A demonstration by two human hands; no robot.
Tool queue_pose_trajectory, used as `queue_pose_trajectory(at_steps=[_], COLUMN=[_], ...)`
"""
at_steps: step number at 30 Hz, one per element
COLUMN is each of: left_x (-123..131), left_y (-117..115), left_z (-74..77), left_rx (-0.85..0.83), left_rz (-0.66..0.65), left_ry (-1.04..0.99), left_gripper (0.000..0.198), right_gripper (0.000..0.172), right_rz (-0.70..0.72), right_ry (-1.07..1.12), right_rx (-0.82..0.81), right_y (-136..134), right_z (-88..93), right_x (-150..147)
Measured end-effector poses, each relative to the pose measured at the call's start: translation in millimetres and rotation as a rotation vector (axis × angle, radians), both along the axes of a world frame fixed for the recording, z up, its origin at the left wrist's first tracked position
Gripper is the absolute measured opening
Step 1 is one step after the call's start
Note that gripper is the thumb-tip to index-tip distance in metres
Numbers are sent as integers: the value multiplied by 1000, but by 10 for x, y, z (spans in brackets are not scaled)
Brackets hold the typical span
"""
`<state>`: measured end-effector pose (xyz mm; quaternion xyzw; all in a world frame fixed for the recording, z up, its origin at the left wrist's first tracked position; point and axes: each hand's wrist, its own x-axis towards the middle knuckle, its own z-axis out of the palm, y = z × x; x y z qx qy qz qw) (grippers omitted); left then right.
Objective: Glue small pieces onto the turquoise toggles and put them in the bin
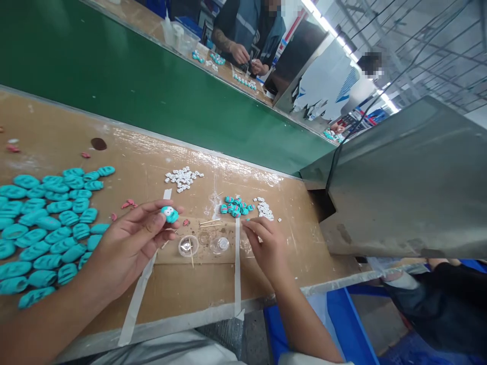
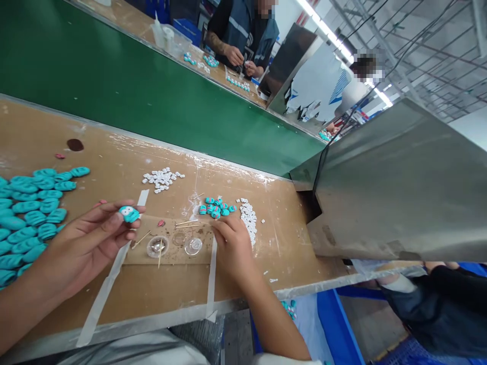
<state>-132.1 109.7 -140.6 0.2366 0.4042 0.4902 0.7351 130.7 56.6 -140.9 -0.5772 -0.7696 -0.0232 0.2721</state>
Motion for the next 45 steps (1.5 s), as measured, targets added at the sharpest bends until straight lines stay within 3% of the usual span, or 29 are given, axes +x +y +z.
queue_pose_trajectory(at_steps=[4, 7, 9, 12, 17, 21, 29, 36, 45], left_x=[-3, -7, -49, -204, -502, -525, -438, -406, -400], left_y=[25, 112, 211, 401, 659, 696, 614, 589, 583], left_z=[-40, 23, 96, 168, 34, -71, 85, 116, 104], left_rx=[10, 27, 54, 129, 192, 189, 151, 120, 131], left_rz=[56, 128, 236, 465, 613, 618, 595, 563, 556], left_ry=[-30, -76, -99, -130, -143, -154, -182, -192, -183], left_gripper=[30, 16, 11, 19, 22, 11, 3, 7, 3], right_gripper=[18, 15, 14, 16, 11, 12, 14, 30, 16], right_rz=[277, 444, 497, 537, 691, 768, 870, 901, 880], right_ry=[-143, -254, -276, -288, -340, -412, -531, -540, -430], right_rx=[-135, -244, -293, -305, -291, -282, -235, -183, -240], right_y=[389, 628, 772, 1004, 1364, 1464, 1496, 1500, 1464], right_z=[80, 48, 26, 25, 35, -44, -179, -247, -95], right_x=[-276, -457, -546, -715, -1174, -1420, -1467, -1449, -1443])
